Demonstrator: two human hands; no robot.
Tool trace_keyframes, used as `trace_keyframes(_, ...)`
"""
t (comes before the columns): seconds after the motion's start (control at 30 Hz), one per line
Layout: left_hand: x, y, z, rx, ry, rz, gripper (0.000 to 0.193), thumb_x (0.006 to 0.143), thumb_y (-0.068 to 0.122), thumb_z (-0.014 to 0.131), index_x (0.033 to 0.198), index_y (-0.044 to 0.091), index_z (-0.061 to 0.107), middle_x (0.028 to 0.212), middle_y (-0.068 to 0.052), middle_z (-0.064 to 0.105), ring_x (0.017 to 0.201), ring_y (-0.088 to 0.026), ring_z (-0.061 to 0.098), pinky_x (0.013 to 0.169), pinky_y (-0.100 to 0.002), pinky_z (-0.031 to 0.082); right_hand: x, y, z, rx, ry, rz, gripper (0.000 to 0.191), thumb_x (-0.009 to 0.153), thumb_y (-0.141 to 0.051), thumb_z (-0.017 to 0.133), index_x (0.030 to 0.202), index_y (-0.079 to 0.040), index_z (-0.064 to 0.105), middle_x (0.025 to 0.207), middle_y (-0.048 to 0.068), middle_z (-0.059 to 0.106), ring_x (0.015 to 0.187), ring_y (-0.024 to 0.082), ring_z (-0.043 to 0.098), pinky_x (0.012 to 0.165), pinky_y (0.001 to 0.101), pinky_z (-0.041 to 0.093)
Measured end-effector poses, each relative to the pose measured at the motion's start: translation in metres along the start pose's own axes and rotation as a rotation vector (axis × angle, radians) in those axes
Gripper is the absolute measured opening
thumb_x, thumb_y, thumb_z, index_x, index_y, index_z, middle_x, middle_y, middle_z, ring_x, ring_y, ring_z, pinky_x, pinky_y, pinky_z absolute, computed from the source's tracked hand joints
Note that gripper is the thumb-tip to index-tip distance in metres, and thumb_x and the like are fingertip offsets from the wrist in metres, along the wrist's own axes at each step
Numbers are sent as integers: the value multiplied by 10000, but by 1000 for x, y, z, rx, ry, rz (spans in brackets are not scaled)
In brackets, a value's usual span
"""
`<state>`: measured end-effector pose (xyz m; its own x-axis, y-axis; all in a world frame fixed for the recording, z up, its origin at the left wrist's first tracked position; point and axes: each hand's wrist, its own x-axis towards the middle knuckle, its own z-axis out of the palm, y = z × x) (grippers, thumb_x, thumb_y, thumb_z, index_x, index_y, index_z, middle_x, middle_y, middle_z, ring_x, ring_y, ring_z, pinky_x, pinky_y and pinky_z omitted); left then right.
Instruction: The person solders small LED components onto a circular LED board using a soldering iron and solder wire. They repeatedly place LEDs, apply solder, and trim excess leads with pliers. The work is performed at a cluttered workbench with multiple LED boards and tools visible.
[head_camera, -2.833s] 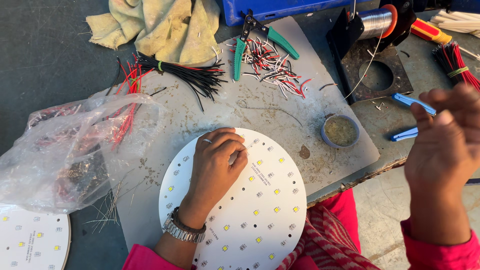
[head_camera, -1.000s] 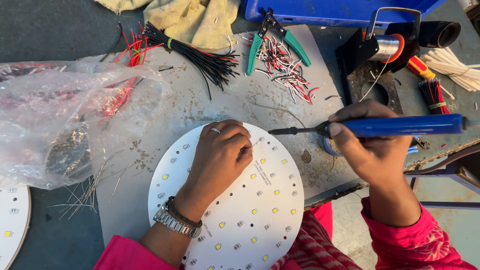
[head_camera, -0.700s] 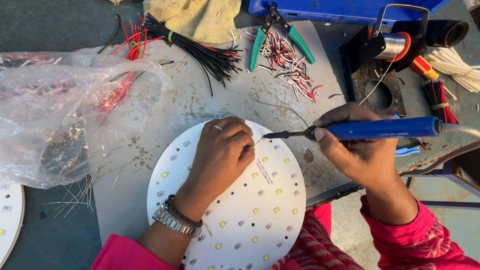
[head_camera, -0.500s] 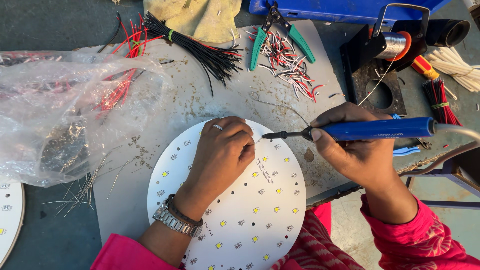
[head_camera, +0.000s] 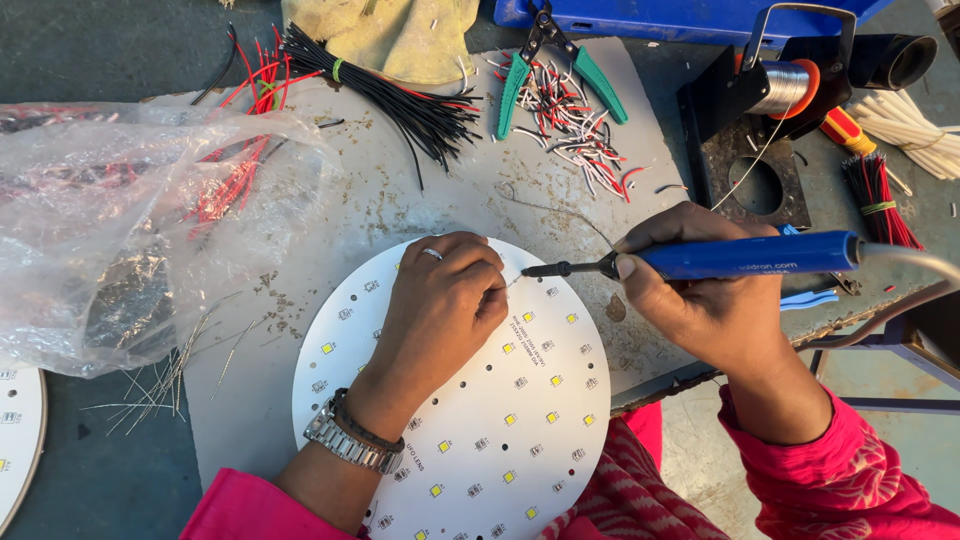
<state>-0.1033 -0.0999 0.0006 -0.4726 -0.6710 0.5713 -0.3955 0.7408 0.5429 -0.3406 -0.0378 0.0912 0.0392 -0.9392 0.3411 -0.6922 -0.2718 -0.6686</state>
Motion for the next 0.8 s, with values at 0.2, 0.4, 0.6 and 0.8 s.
trace_keyframes(0.2,0,0,1,-3,10,-2,92,767,39,747,729,54,665,921,-25,710,987,-233,683,913,-449,498,-1,9,-1,5,35,-4,110,914,-105,765,957,-18,713,795,28,706,699,77,662,665,215,518)
trace_keyframes(0.4,-1,-1,1,-9,8,-10,99,767,37,748,721,54,662,923,-26,712,978,-235,678,910,-449,496,-6,12,-7,53,97,30,106,934,-101,758,971,-12,712,794,26,696,648,51,650,632,199,511)
trace_keyframes(0.6,1,-1,2,8,10,2,92,769,37,743,725,56,665,926,-26,713,985,-233,680,922,-455,495,-7,13,-6,28,64,-26,97,924,-90,762,964,-16,713,826,32,708,677,63,662,648,195,517)
trace_keyframes(0.8,0,0,2,11,19,0,89,773,41,749,739,48,667,926,-34,713,987,-241,676,919,-454,493,-7,11,-1,28,56,-40,105,917,-93,769,964,-19,712,843,36,714,734,80,672,693,218,527)
